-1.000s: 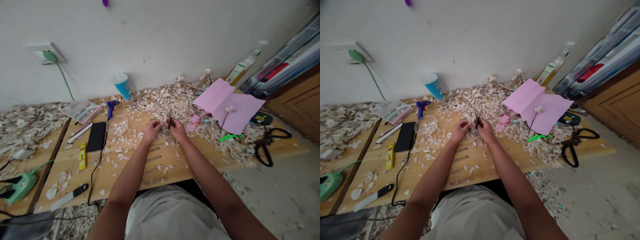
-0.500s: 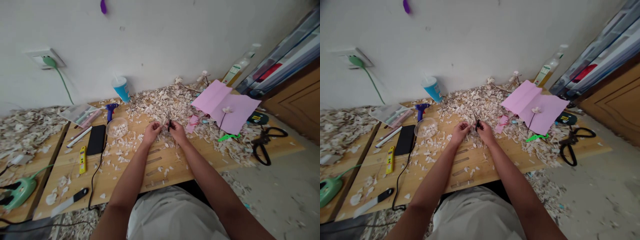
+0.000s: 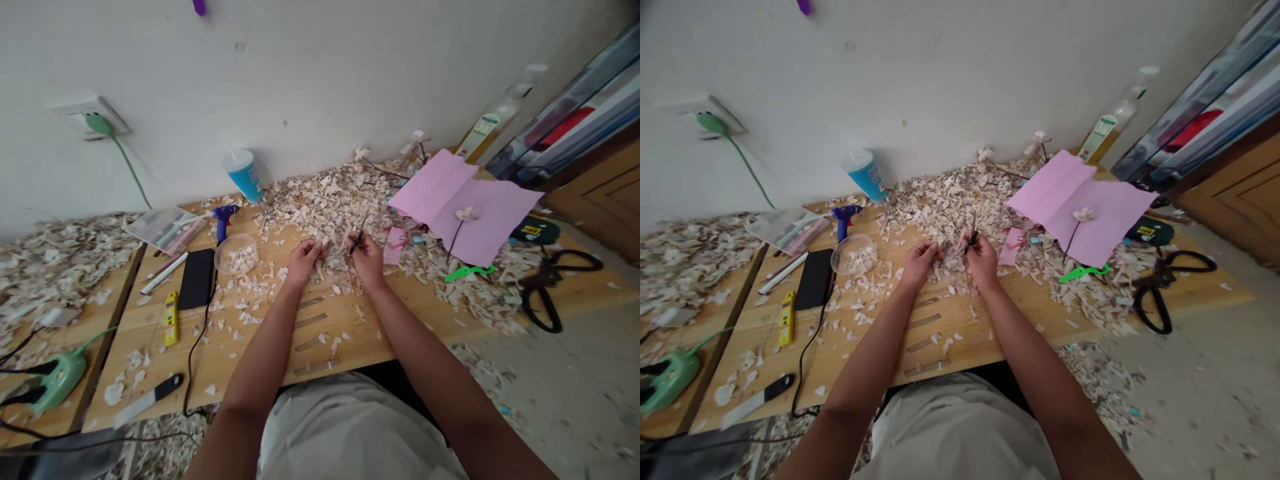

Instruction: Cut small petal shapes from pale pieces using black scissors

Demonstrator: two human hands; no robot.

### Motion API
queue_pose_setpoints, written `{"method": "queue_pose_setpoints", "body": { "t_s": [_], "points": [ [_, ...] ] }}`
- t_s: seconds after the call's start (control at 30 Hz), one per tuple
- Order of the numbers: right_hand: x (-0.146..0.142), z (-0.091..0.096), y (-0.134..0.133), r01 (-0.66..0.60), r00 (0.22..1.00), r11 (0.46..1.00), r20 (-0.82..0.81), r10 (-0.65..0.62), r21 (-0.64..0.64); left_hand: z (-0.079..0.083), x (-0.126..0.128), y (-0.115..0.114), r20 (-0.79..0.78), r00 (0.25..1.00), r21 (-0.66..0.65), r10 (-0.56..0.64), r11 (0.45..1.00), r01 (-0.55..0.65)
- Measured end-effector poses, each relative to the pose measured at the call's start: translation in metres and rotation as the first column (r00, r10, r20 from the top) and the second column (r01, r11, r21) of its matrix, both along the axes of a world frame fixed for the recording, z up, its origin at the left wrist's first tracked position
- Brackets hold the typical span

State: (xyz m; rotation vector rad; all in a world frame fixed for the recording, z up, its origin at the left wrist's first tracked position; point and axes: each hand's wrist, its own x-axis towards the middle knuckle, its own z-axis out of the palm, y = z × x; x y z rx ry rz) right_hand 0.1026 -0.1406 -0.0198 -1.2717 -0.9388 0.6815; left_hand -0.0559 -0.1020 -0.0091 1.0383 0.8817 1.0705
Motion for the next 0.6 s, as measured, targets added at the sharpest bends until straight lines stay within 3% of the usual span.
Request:
{"method": "queue_pose_setpoints", "body": {
  "t_s": [0.2,0.4,0.5,0.6],
  "points": [
    [-0.0005,0.0056,-0.0078,-0.083,0.936,0.995,0.347,0.059,0.055,0.0015,0.0004,0.0002,0.062,0.998,-0.036,-0.008,0.999,0.010],
    [-0.0012,0.0074,-0.0052,-0.103,0.869,0.990,0.493,0.045,0.092,0.0032,-0.0006,0.0016,0.186,0.979,-0.085,0.079,0.994,-0.064],
    [-0.0034,0.0063,-0.0042,-0.064,0.804,0.997,0.594,0.022,0.049,0.0059,0.0011,0.0002,0.281,0.954,-0.127,0.109,0.989,-0.076],
    [-0.0078,0.0079,-0.0067,-0.080,0.710,0.996,0.699,0.089,-0.046,0.0093,0.0016,-0.0004,0.370,0.909,-0.117,0.191,0.980,-0.158]
  ]
}}
